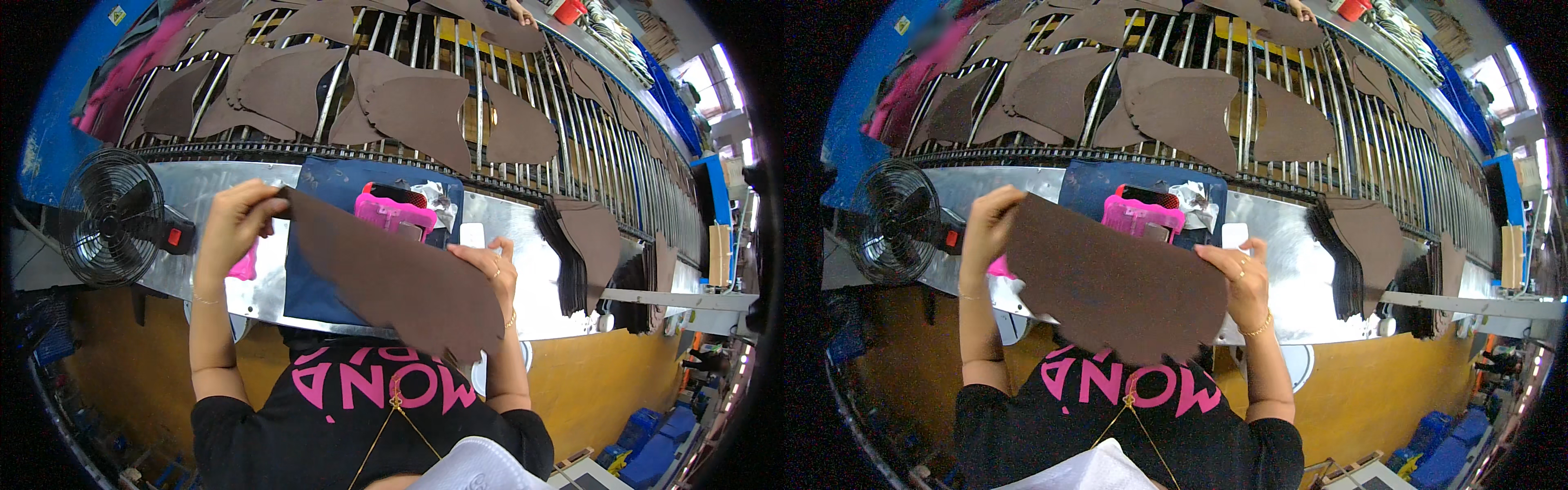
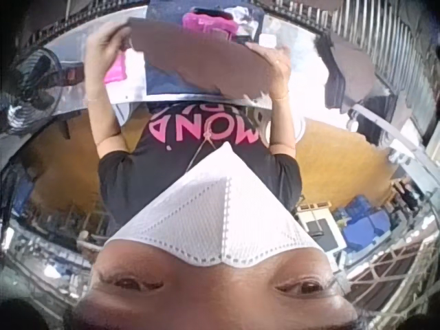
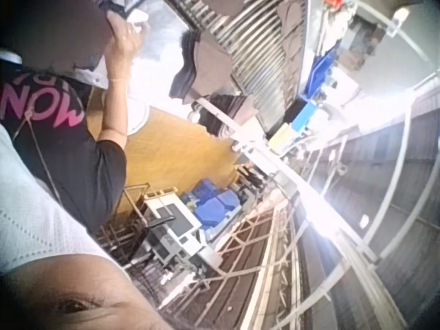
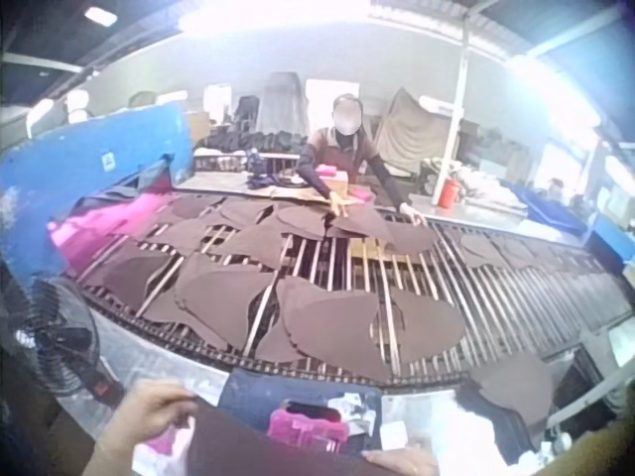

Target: The person repeatedly picks up brown fabric pieces from a conveyor belt and stacks them on a table. The person handles each piece individually, aligning them into a growing pile.

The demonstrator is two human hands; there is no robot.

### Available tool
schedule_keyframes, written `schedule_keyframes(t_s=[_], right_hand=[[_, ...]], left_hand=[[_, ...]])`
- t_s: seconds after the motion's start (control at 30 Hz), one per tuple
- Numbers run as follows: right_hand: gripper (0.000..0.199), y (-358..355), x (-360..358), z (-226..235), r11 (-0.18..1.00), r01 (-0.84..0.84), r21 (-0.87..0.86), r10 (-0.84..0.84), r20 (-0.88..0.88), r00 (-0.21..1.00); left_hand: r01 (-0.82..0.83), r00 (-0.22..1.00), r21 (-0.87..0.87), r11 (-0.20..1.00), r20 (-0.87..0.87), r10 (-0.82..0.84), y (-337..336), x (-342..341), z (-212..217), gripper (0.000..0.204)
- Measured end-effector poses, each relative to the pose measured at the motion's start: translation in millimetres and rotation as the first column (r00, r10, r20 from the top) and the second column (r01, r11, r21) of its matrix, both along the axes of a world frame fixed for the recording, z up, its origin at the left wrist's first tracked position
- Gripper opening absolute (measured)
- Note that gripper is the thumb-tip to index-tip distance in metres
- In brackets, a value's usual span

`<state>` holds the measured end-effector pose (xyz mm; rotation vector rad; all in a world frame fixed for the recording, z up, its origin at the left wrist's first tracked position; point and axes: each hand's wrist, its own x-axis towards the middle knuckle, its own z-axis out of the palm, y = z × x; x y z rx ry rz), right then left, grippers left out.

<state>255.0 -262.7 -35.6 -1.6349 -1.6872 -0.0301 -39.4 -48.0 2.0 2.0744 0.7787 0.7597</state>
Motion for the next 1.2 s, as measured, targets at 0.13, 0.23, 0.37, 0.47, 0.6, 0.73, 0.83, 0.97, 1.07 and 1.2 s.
schedule_keyframes(t_s=[0.13, 0.23, 0.37, 0.47, 0.6, 0.73, 0.83, 0.97, 1.07, 1.2], right_hand=[[0.024, -55, 22, -25, 0.967, 0.143, -0.21, -0.194, -0.244, 0.95], [0.024, -89, 25, -11, 0.956, 0.239, -0.168, -0.291, -0.486, 0.824], [0.027, -141, 72, -4, 0.774, 0.613, -0.158, -0.579, -0.568, 0.585], [0.027, -153, 125, 13, 0.937, 0.349, -0.019, -0.251, -0.73, 0.636], [0.025, -85, 140, 42, 0.91, 0.405, -0.088, -0.295, -0.823, 0.484], [0.031, 10, 174, 42, 0.954, 0.286, -0.094, -0.242, -0.804, 0.543], [0.045, 104, 218, 10, 0.955, 0.276, -0.112, -0.252, -0.796, 0.55], [0.046, 255, 229, -20, 0.97, 0.156, -0.185, -0.24, -0.815, 0.527], [0.036, 345, 301, -88, 0.963, 0.118, -0.241, -0.263, -0.77, 0.582], [0.035, 442, 314, -143, 0.927, 0.272, -0.257, -0.374, -0.629, 0.682]], left_hand=[[0.209, 0.971, 0.098, 0.973, -0.137, -0.194, -8, 43, -12, 0.008], [0.349, 0.937, 0.235, 0.907, -0.084, -0.339, -19, 80, -12, 0.01], [0.496, 0.868, 0.373, 0.784, -0.227, -0.442, -36, 114, -5, 0.008], [0.524, 0.85, 0.391, 0.757, -0.181, -0.495, -41, 136, -2, 0.009], [0.344, 0.932, 0.333, 0.878, -0.01, -0.362, -24, 136, 8, 0.015], [0.097, 0.982, 0.071, 0.993, 0.158, -0.107, -1, 109, -4, 0.033], [0.189, 0.97, 0.074, 0.979, 0.141, -0.198, -4, 93, -44, 0.041], [0.208, 0.977, 0.041, 0.977, 0.036, -0.21, -28, 83, -55, 0.046], [0.257, 0.965, -0.001, 0.966, 0.056, -0.256, -33, 88, -57, 0.046], [0.234, 0.972, -0.056, 0.971, 0.014, -0.234, -37, 85, -55, 0.048]])
